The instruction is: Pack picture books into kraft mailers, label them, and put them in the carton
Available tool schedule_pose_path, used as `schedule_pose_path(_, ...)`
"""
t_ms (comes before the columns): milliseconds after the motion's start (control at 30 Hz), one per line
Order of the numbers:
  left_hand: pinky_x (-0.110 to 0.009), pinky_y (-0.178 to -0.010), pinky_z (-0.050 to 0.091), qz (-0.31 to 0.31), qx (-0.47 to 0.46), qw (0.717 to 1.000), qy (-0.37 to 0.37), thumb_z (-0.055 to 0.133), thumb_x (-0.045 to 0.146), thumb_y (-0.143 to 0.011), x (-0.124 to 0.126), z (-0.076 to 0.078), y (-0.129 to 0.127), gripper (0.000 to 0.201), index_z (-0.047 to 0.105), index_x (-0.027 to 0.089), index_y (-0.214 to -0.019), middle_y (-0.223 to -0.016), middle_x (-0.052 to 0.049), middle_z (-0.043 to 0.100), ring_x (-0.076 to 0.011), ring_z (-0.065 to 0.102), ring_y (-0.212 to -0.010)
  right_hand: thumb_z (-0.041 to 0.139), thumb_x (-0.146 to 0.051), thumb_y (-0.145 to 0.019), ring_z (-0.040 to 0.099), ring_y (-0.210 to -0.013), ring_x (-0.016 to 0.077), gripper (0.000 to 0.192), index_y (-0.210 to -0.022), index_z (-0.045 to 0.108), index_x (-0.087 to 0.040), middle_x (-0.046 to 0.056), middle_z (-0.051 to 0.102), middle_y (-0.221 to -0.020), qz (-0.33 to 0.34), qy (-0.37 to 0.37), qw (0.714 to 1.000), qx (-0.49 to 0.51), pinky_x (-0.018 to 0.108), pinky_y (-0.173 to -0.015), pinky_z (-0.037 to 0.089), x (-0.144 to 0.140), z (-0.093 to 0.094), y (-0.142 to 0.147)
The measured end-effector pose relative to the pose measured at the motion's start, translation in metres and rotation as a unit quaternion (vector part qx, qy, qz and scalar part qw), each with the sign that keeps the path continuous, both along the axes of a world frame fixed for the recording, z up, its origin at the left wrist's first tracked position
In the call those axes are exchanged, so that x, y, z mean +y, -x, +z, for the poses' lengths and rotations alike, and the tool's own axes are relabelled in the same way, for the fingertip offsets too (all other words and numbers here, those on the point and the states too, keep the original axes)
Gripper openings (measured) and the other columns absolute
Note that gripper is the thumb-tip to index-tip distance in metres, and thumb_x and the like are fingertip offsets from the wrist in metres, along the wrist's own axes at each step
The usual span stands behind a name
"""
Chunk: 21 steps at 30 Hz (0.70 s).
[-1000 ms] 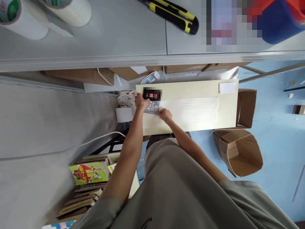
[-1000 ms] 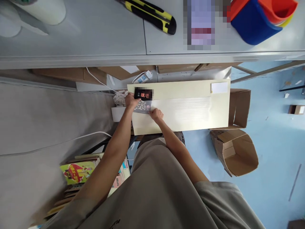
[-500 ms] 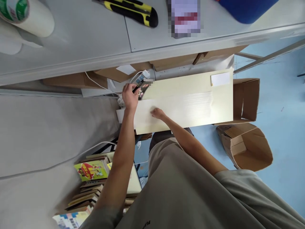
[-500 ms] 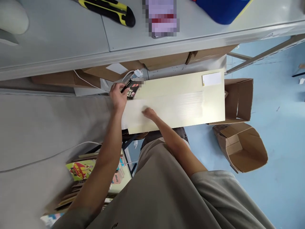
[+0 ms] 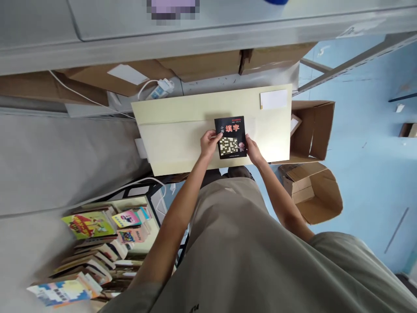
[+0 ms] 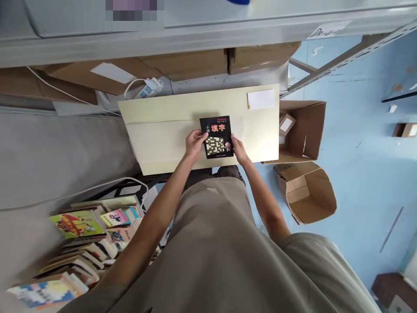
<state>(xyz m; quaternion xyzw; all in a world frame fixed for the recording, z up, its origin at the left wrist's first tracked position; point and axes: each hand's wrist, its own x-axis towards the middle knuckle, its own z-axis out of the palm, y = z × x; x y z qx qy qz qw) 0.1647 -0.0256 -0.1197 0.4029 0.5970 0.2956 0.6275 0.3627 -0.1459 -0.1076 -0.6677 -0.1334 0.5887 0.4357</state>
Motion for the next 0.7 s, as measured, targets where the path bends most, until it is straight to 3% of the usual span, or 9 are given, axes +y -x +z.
schedule_pose_path(133,-0.039,-0.097,0.064,0.015,0.084,0.996,0.010,0.105,0.039,-0.077,-0.020,-0.031,-0.035,0.039,0.072,0.023,-0.090,-0.094,-0.006,0.080,-0.0264,0.080,-0.099,0.072,-0.094,-0.090,0.081,-0.093,0.0282,0.067,-0.090,0.064,-0.028,0.008,0.083,-0.090,0.073,0.033,0.990,-0.115,0.041,-0.089,0.068,-0.019,-0.015,-0.010)
schedule_pose_path(267,-0.039,-0.097,0.062,0.047,0.102,0.993,0.033,0.100,0.035,-0.081,-0.010,-0.046,-0.036,0.034,0.070,0.022,-0.093,-0.095,-0.006,0.080,-0.0258,0.079,-0.098,0.057,-0.076,-0.109,0.084,-0.100,0.0307,0.050,-0.100,0.066,-0.028,0.013,0.089,-0.106,0.127,0.053,0.965,-0.222,0.044,-0.098,0.066,-0.018,-0.025,-0.002)
schedule_pose_path(467,-0.035,-0.103,0.062,0.014,0.206,0.978,0.007,0.089,0.029,-0.091,0.002,-0.034,-0.016,0.027,0.065,0.023,-0.102,-0.110,-0.009,0.082,-0.0233,0.079,-0.107,0.052,-0.043,-0.118,0.082,-0.116,0.0315,0.023,-0.122,0.066,-0.025,0.015,0.087,-0.119,0.234,0.095,0.921,-0.296,0.043,-0.108,0.061,-0.009,-0.024,-0.003)
schedule_pose_path(700,-0.040,-0.104,0.063,-0.030,0.256,0.966,0.001,0.091,0.040,-0.093,-0.002,-0.018,-0.020,0.030,0.071,0.023,-0.107,-0.111,-0.009,0.084,-0.0277,0.079,-0.109,0.051,-0.037,-0.117,0.080,-0.120,0.0328,0.019,-0.122,0.064,-0.025,0.017,0.086,-0.128,0.247,0.106,0.921,-0.282,0.046,-0.112,0.059,-0.003,-0.021,-0.008)
